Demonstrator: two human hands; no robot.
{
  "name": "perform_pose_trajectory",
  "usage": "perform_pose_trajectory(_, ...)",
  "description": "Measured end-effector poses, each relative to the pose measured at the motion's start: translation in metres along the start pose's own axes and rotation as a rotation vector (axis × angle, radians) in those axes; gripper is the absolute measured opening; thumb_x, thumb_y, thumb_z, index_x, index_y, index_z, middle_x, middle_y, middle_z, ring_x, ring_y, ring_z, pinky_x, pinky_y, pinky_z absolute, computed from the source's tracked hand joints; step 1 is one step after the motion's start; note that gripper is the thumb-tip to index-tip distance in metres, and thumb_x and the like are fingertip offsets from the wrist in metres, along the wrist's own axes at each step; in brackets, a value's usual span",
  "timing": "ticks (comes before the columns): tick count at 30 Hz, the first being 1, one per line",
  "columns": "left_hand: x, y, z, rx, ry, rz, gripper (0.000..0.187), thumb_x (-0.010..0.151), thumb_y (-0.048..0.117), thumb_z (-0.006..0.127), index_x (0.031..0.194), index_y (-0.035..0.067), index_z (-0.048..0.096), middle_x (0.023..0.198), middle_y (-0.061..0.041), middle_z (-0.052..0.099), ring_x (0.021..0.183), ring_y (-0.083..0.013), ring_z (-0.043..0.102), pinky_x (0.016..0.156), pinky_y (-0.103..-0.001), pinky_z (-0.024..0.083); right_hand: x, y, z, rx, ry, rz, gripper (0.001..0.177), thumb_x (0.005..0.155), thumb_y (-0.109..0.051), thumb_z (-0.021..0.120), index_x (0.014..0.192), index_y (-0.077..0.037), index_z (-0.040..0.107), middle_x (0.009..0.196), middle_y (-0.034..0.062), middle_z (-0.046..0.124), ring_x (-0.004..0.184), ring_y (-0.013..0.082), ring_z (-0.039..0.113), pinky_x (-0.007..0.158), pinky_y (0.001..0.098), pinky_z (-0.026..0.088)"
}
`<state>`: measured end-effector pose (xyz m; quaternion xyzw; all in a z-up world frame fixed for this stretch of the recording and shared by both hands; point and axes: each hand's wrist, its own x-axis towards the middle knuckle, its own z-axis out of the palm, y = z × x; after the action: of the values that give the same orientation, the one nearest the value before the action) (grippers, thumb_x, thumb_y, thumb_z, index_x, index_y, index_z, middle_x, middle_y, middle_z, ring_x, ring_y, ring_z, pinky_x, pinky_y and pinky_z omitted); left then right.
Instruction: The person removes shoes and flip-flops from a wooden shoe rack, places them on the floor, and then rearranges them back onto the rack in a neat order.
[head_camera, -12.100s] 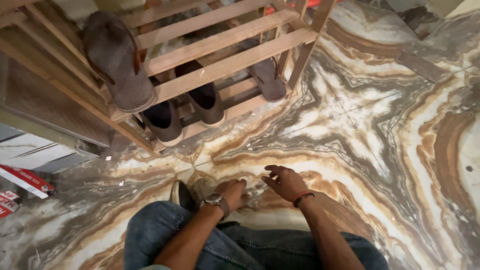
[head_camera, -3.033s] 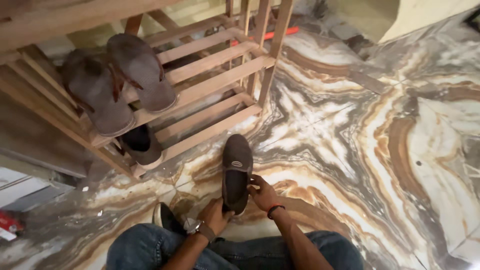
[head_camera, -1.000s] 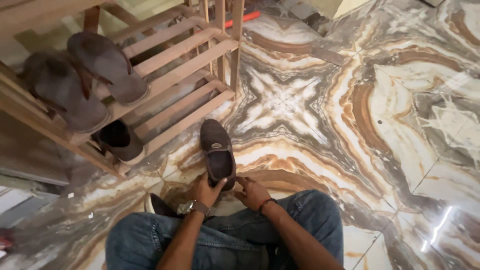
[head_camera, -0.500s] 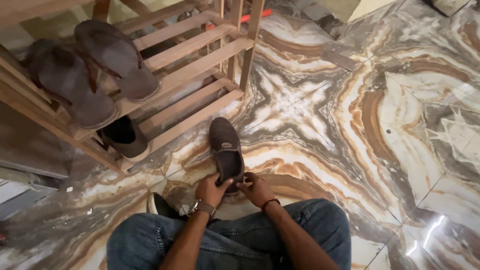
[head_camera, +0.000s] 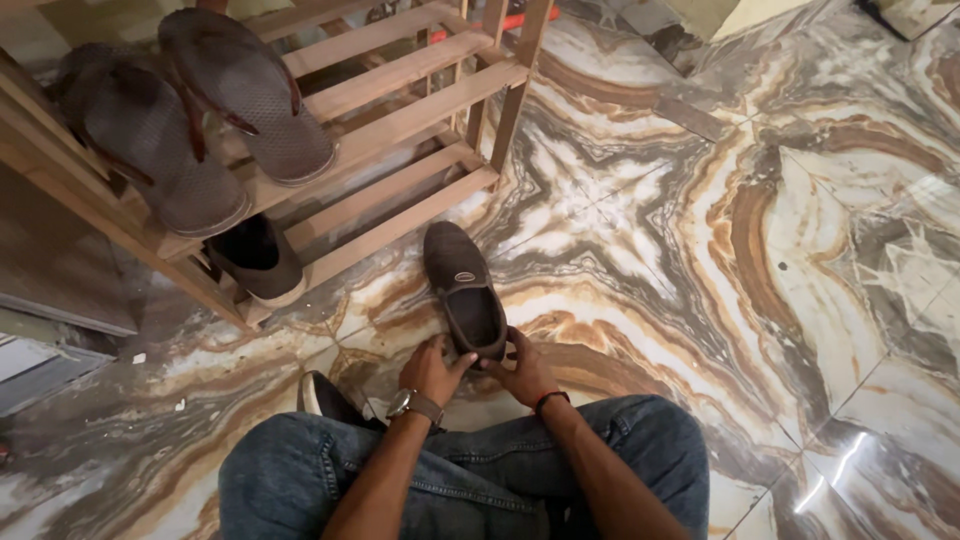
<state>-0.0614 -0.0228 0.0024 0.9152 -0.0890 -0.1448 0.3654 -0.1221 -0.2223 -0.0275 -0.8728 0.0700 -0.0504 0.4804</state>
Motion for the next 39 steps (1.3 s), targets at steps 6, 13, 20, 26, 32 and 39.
perform_pose_trajectory(6,-0.001,0.007,-0.007,-0.004,-0.022,-0.091,0.081,0.078,0.06,0.074,0.136,0.007,0.053,0.117,-0.016,0.071,0.106,-0.0377,0.069,0.085,-0.049,0.057,-0.002,-0.019,-0.003,-0.149,-0.03,0.251,0.072,0.081,-0.04,0.081,0.137,-0.002,0.056,0.127,0.0172,0.07,0.105,0.0307,0.074,0.085,0.0412,0.06)
perform_pose_trajectory(13,0.011,-0.003,0.006,-0.04,0.075,-0.087,0.093,0.076,0.061,0.075,0.145,0.006,0.045,0.134,-0.018,0.059,0.114,-0.0393,0.064,0.085,-0.049,0.057,0.001,-0.025,-0.002,-0.149,-0.025,0.188,0.06,0.089,-0.037,0.074,0.134,-0.001,0.058,0.123,0.019,0.071,0.102,0.0332,0.074,0.082,0.0424,0.06)
perform_pose_trajectory(20,0.012,-0.006,0.015,-0.111,0.117,0.057,0.064,0.085,0.045,0.074,0.136,0.009,0.061,0.123,-0.017,0.065,0.108,-0.0374,0.066,0.087,-0.047,0.056,0.006,-0.015,0.005,-0.107,0.03,0.154,0.054,0.09,-0.035,0.074,0.129,0.0,0.06,0.119,0.0189,0.072,0.099,0.0344,0.075,0.08,0.0427,0.061)
perform_pose_trajectory(26,0.007,-0.001,0.023,-0.226,-0.021,0.156,0.051,0.086,0.033,0.071,0.13,0.008,0.065,0.128,-0.015,0.063,0.102,-0.0344,0.069,0.087,-0.042,0.056,0.003,-0.004,0.002,-0.204,0.17,-0.031,0.076,0.075,-0.031,0.089,0.133,0.002,0.052,0.117,0.0255,0.067,0.103,0.0428,0.068,0.085,0.0473,0.056)
perform_pose_trajectory(32,0.003,0.004,0.023,-0.084,-0.114,0.223,0.047,0.082,0.032,0.076,0.123,0.011,0.067,0.124,-0.017,0.061,0.107,-0.0388,0.064,0.087,-0.046,0.054,0.013,0.015,-0.001,-0.102,0.266,0.05,0.061,0.071,-0.025,0.09,0.122,-0.002,0.066,0.106,0.0188,0.074,0.098,0.034,0.072,0.081,0.0426,0.057)
perform_pose_trajectory(39,0.0,0.008,0.014,-0.017,-0.162,0.165,0.037,0.088,0.037,0.073,0.109,0.008,0.069,0.11,-0.015,0.068,0.099,-0.0364,0.067,0.085,-0.047,0.055,0.012,0.051,-0.008,-0.018,0.296,0.32,0.039,0.082,-0.029,0.081,0.111,-0.003,0.076,0.092,0.0133,0.08,0.084,0.0224,0.078,0.074,0.0361,0.059)
